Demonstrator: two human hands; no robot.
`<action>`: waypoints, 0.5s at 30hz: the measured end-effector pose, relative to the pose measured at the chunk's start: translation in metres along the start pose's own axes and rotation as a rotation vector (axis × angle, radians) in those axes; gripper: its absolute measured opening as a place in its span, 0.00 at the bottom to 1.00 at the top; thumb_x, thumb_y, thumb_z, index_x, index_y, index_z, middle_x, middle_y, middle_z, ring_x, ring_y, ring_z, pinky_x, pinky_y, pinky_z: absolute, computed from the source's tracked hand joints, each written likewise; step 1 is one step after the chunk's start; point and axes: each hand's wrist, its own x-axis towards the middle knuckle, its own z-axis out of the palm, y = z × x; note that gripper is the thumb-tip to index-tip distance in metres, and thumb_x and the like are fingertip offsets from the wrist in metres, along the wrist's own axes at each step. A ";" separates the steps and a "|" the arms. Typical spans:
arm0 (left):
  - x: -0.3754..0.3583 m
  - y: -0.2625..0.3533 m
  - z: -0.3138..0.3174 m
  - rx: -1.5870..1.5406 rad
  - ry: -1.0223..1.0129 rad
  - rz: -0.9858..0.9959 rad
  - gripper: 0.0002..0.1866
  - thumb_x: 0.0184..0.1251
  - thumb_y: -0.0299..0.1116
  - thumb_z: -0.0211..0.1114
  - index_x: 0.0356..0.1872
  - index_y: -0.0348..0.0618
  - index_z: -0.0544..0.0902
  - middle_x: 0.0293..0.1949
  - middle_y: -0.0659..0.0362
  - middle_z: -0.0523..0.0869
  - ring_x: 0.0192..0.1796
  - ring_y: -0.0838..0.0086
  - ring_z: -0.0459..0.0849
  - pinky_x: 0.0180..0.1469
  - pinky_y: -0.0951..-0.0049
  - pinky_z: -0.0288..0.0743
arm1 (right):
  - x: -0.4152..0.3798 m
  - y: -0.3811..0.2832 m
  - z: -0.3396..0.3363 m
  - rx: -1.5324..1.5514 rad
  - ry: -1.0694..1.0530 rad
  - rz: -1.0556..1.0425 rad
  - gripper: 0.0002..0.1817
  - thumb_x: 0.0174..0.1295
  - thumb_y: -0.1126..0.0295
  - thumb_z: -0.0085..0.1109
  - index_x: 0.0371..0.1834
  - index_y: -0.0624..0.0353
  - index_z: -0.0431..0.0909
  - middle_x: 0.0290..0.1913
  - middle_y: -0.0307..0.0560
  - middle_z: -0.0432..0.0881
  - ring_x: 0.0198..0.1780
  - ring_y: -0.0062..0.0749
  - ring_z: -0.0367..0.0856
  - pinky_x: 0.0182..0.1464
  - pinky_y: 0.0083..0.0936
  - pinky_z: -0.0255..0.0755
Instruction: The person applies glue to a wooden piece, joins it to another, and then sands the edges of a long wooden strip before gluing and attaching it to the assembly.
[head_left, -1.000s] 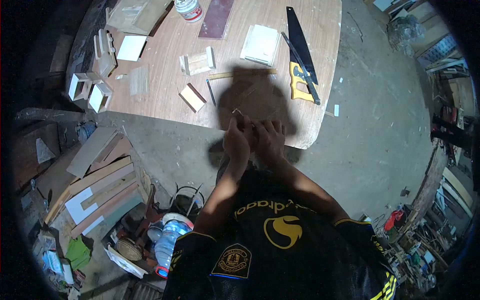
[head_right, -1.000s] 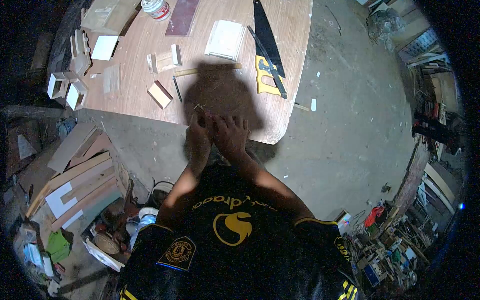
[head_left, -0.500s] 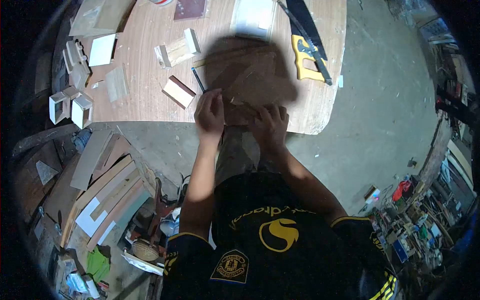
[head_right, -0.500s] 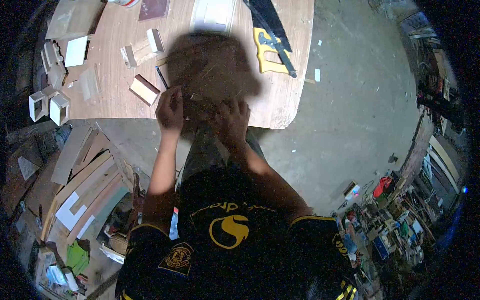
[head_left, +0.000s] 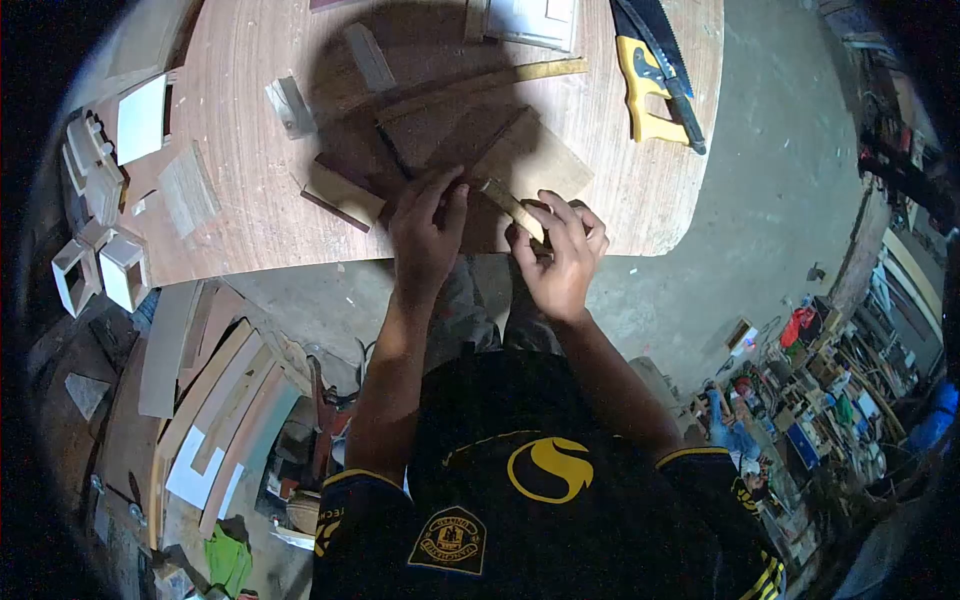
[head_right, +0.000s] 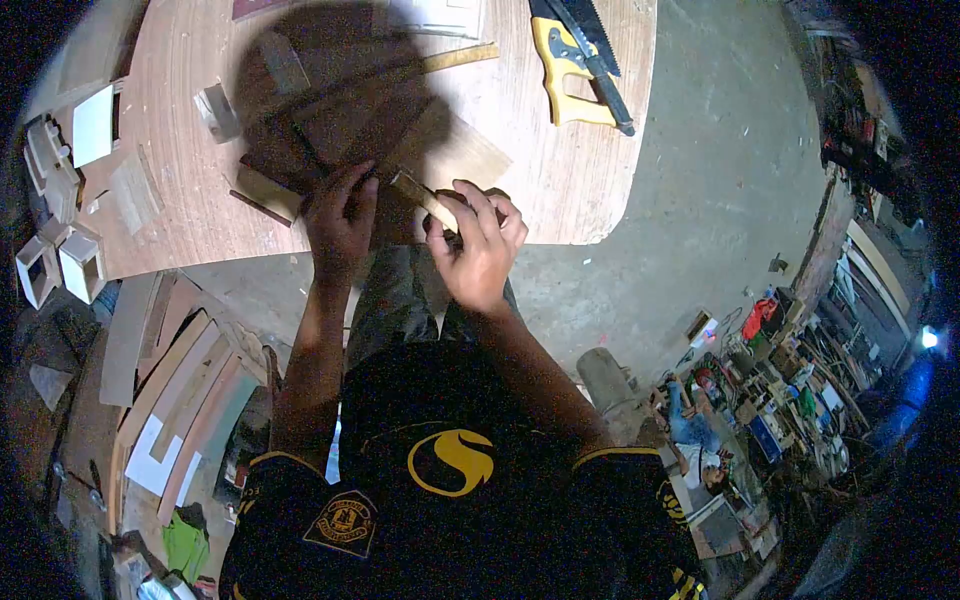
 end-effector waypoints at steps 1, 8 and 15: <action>0.001 0.001 -0.001 -0.004 -0.008 -0.005 0.10 0.68 0.29 0.65 0.47 0.39 0.86 0.46 0.51 0.86 0.47 0.57 0.86 0.49 0.63 0.80 | -0.001 -0.001 0.001 -0.006 -0.005 0.007 0.18 0.48 0.68 0.70 0.45 0.48 0.86 0.58 0.31 0.80 0.56 0.39 0.70 0.60 0.36 0.59; 0.001 -0.009 0.003 -0.013 0.006 0.079 0.08 0.67 0.28 0.66 0.45 0.40 0.86 0.42 0.53 0.88 0.46 0.61 0.87 0.49 0.65 0.81 | -0.001 -0.003 0.004 -0.050 0.015 -0.003 0.17 0.49 0.68 0.70 0.45 0.47 0.86 0.57 0.32 0.81 0.55 0.39 0.70 0.59 0.36 0.59; 0.001 -0.010 0.005 -0.011 0.027 0.100 0.08 0.66 0.27 0.67 0.45 0.41 0.86 0.41 0.54 0.88 0.45 0.62 0.86 0.47 0.65 0.80 | -0.002 -0.006 0.006 -0.070 0.038 0.001 0.16 0.50 0.68 0.70 0.45 0.47 0.86 0.57 0.32 0.81 0.53 0.40 0.70 0.58 0.36 0.60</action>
